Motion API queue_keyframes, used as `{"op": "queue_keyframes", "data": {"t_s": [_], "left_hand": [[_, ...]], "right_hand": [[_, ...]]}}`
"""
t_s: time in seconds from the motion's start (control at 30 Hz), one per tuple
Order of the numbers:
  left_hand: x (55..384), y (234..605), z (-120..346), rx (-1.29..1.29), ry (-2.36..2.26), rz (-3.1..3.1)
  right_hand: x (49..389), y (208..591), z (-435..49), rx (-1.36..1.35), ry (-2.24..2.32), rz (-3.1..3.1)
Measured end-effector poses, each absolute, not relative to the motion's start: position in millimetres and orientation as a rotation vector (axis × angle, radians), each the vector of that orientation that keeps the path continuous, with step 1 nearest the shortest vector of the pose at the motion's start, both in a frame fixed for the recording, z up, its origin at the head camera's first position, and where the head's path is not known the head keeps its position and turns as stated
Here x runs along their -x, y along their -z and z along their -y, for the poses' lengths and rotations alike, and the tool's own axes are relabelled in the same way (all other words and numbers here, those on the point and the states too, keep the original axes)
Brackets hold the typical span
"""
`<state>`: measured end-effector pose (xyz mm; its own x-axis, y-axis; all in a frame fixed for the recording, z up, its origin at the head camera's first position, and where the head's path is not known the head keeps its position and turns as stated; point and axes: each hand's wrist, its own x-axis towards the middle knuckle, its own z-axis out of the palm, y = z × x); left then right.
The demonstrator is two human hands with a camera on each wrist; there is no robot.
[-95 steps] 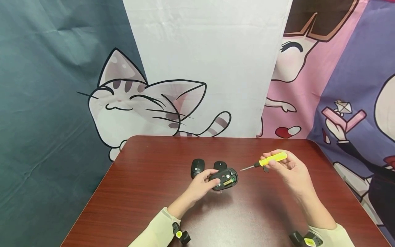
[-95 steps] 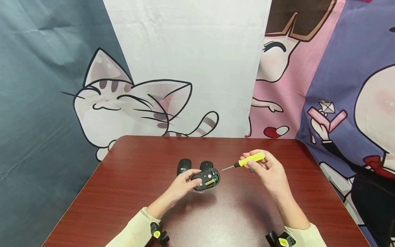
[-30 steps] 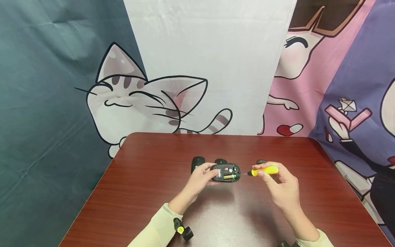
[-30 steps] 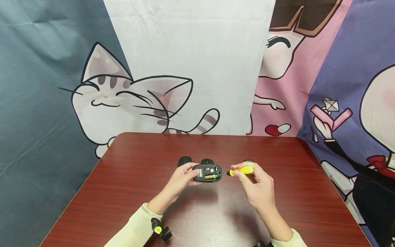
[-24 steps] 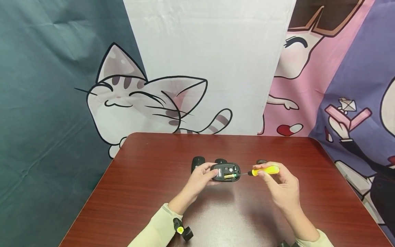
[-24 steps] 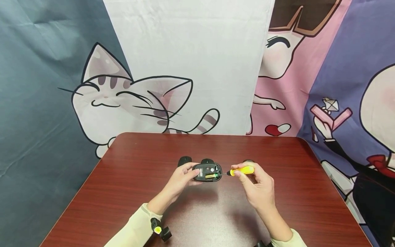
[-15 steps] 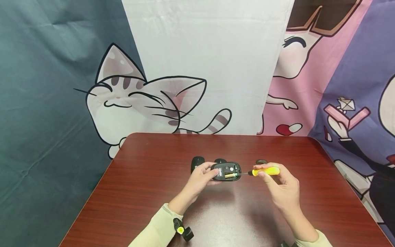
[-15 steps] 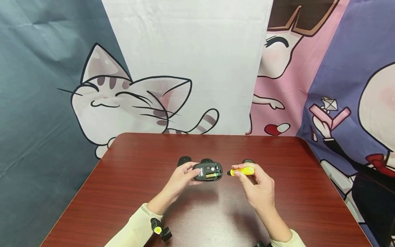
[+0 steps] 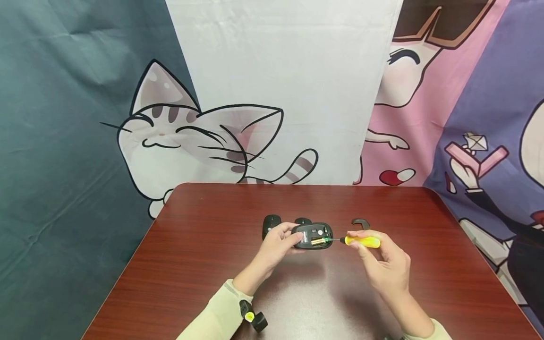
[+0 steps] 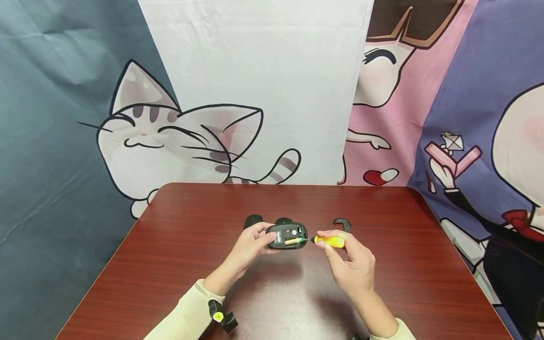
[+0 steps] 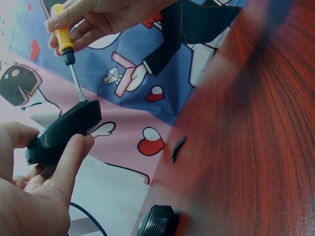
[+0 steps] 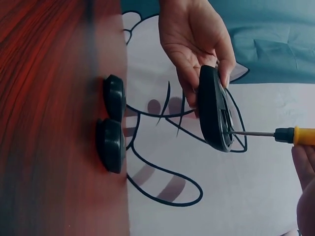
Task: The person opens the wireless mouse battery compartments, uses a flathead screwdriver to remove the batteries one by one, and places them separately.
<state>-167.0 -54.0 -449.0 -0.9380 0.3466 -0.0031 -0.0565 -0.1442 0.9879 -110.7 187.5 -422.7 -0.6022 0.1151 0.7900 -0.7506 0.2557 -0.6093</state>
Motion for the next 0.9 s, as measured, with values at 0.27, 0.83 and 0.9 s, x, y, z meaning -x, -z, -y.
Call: {"op": "queue_keyframes", "data": {"t_s": [0.27,0.83,0.9], "left_hand": [[165.1,444.9,52.4,-0.314,-2.163,-1.917],[163.2,439.5,49.5,-0.278,-2.094,-2.054],[163.0,440.4,49.6,-0.273,-2.095,-2.048]], "right_hand": [[109.9,419.1,-181.0,-0.608,-1.275,1.727],[105.9,405.5,-162.3,-0.704,-0.971,1.704],[106.1,407.6,-162.1,-0.696,-0.979,1.703]]}}
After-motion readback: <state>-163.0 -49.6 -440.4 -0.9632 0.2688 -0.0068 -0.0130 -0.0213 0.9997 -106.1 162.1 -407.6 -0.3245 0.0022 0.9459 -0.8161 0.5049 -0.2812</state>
